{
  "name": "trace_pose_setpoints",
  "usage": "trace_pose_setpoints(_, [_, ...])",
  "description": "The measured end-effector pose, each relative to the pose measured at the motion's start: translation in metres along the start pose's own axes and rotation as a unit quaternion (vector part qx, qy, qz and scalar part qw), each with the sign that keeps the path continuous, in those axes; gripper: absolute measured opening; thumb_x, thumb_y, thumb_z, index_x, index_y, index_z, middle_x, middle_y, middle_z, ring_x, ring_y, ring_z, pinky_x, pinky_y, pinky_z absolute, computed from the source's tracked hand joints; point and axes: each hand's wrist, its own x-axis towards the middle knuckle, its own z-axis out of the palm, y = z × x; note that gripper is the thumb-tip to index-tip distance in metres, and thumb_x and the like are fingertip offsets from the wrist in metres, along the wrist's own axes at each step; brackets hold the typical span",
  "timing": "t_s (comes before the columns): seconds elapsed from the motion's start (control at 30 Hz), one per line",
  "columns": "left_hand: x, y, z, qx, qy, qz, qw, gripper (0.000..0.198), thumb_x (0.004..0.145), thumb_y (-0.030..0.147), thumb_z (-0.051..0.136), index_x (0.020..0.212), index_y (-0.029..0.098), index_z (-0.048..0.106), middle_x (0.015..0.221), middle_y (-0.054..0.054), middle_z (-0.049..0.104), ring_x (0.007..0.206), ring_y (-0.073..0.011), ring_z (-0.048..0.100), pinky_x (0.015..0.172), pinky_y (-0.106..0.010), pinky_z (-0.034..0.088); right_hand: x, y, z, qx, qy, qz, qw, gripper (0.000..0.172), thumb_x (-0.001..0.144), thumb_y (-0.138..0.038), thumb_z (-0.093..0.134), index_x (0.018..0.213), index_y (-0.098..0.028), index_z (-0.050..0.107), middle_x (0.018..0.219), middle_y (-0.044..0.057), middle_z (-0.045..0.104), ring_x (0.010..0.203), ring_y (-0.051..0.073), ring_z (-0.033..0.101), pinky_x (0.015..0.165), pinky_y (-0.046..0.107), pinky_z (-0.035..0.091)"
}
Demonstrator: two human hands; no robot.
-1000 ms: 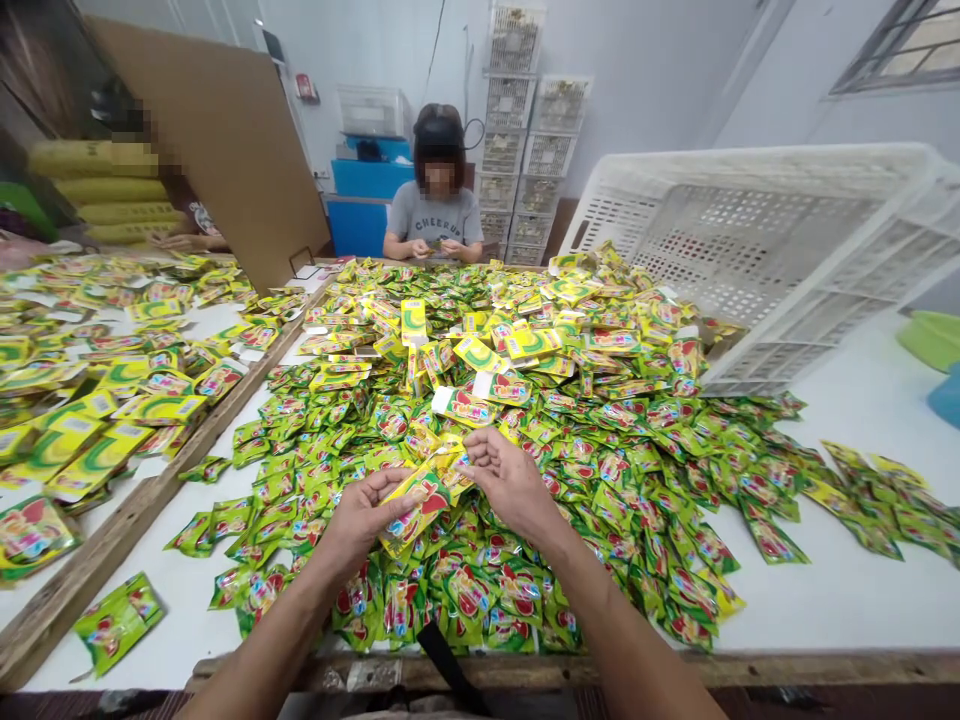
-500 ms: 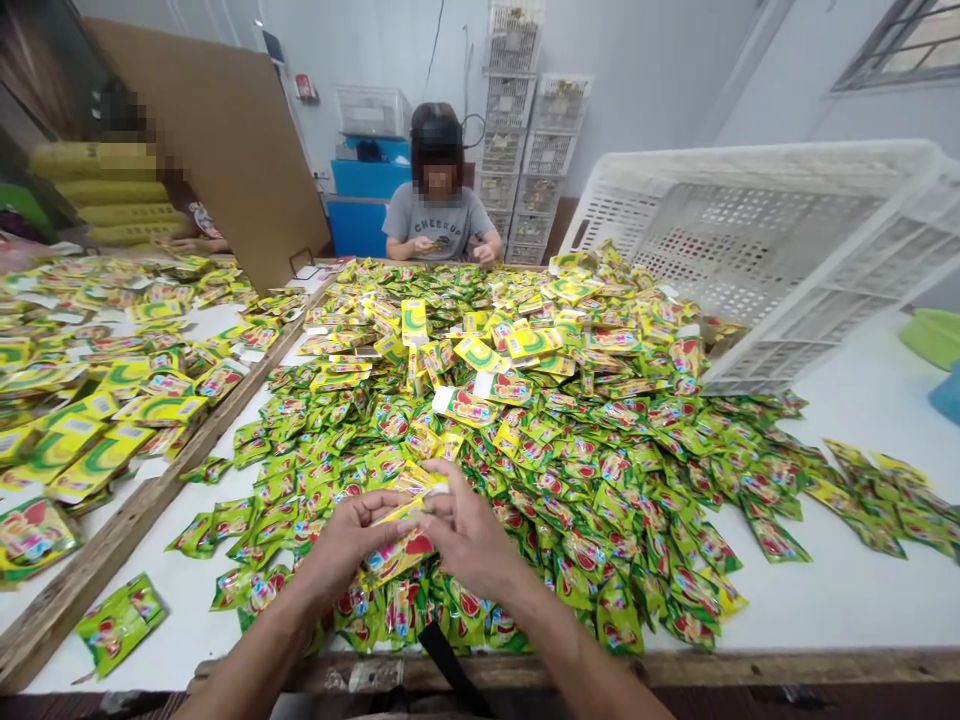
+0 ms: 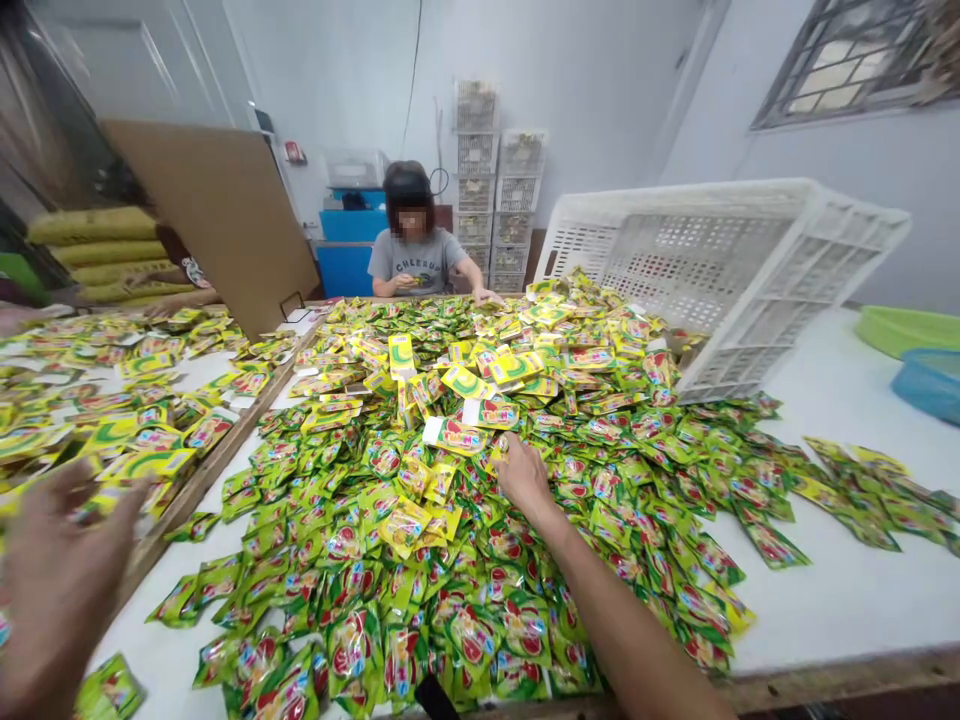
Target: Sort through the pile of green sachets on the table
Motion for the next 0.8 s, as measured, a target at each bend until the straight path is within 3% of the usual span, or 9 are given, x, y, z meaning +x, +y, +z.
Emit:
trace_pose_setpoints(0.03, [-0.006, 0.015, 0.011, -0.033, -0.029, 0.005, 0.999, 0.051, 0.075, 0.053, 0.053, 0.115, 0.020, 0.052, 0.109, -0.008, 0.065, 0.081, -0.0253, 0.064, 0.069, -0.039, 0.051, 0.005, 0.006, 0.004, -0.034, -0.012, 0.000, 0.999, 0.038, 0.080, -0.022, 0.055, 0.117, -0.014, 0.051, 0.099, 0.013, 0.063, 0.097, 0.029, 0.055, 0.074, 0.035, 0.038])
trace_pose_setpoints(0.1, [-0.026, 0.054, 0.040, -0.084, -0.158, 0.078, 0.981, 0.037, 0.078, 0.046, 0.052, 0.102, 0.019, 0.060, 0.100, -0.008, 0.068, 0.085, -0.0247, 0.064, 0.076, -0.038, 0.049, 0.007, 0.011, 0.011, -0.063, -0.031, -0.008, 0.997, 0.035, 0.077, -0.020, 0.058, 0.112, -0.016, 0.055, 0.094, 0.012, 0.064, 0.095, 0.029, 0.054, 0.072, 0.033, 0.036])
trace_pose_setpoints(0.2, [-0.057, 0.118, 0.091, -0.080, -0.269, 0.208, 0.937, 0.033, 0.080, 0.039, 0.050, 0.104, 0.018, 0.060, 0.102, -0.010, 0.067, 0.094, -0.0266, 0.060, 0.080, -0.037, 0.045, -0.001, 0.011, 0.018, -0.077, -0.042, -0.020, 0.996, 0.029, 0.077, -0.021, 0.059, 0.107, -0.019, 0.059, 0.097, 0.011, 0.064, 0.095, 0.027, 0.053, 0.072, 0.031, 0.035])
trace_pose_setpoints(0.33, [-0.084, 0.177, 0.150, -0.033, -0.322, 0.352, 0.878, 0.044, 0.075, 0.031, 0.060, 0.114, 0.013, 0.055, 0.112, -0.019, 0.061, 0.106, -0.0320, 0.050, 0.087, -0.041, 0.038, -0.006, 0.014, 0.018, -0.086, -0.052, -0.048, 0.994, 0.052, 0.078, -0.025, 0.058, 0.128, -0.020, 0.046, 0.128, 0.013, 0.050, 0.113, 0.030, 0.044, 0.083, 0.036, 0.034])
trace_pose_setpoints(0.43, [-0.098, 0.192, 0.173, -0.020, -0.358, 0.385, 0.850, 0.055, 0.063, 0.021, 0.072, 0.115, 0.014, 0.055, 0.102, -0.018, 0.065, 0.103, -0.0333, 0.050, 0.086, -0.042, 0.037, -0.006, 0.020, 0.013, -0.075, -0.071, -0.098, 0.990, 0.047, 0.079, -0.023, 0.053, 0.125, -0.016, 0.050, 0.124, 0.013, 0.055, 0.112, 0.028, 0.049, 0.087, 0.035, 0.035])
trace_pose_setpoints(0.5, [-0.104, 0.192, 0.179, -0.018, -0.366, 0.386, 0.847, 0.049, 0.062, 0.018, 0.072, 0.109, 0.014, 0.060, 0.094, -0.017, 0.066, 0.099, -0.0336, 0.051, 0.082, -0.042, 0.038, -0.008, 0.022, 0.010, -0.055, -0.069, -0.112, 0.990, 0.041, 0.079, -0.019, 0.048, 0.120, -0.015, 0.055, 0.109, 0.012, 0.064, 0.099, 0.025, 0.057, 0.081, 0.032, 0.039])
trace_pose_setpoints(0.6, [-0.109, 0.188, 0.182, -0.024, -0.364, 0.382, 0.849, 0.037, 0.065, 0.019, 0.069, 0.101, 0.014, 0.064, 0.098, -0.019, 0.064, 0.101, -0.0336, 0.050, 0.079, -0.039, 0.040, -0.013, 0.020, 0.013, 0.009, -0.041, -0.085, 0.996, 0.037, 0.080, -0.019, 0.040, 0.111, -0.018, 0.060, 0.081, 0.006, 0.068, 0.075, 0.023, 0.061, 0.067, 0.030, 0.041])
trace_pose_setpoints(0.7, [-0.112, 0.188, 0.184, -0.042, -0.369, 0.366, 0.853, 0.034, 0.068, 0.019, 0.065, 0.102, 0.016, 0.063, 0.091, -0.013, 0.066, 0.090, -0.0277, 0.057, 0.073, -0.033, 0.042, -0.018, 0.010, 0.021, 0.105, -0.012, -0.075, 0.992, 0.031, 0.084, -0.033, 0.038, 0.093, -0.018, 0.063, 0.067, 0.005, 0.065, 0.061, 0.022, 0.057, 0.058, 0.030, 0.041])
trace_pose_setpoints(0.8, [-0.113, 0.195, 0.181, -0.071, -0.372, 0.354, 0.855, 0.025, 0.077, 0.016, 0.054, 0.100, 0.018, 0.063, 0.075, -0.005, 0.067, 0.073, -0.0202, 0.061, 0.066, -0.028, 0.043, -0.022, 0.002, 0.020, 0.187, 0.003, -0.115, 0.976, 0.031, 0.085, -0.039, 0.039, 0.082, -0.019, 0.062, 0.069, 0.005, 0.064, 0.064, 0.022, 0.058, 0.061, 0.031, 0.043])
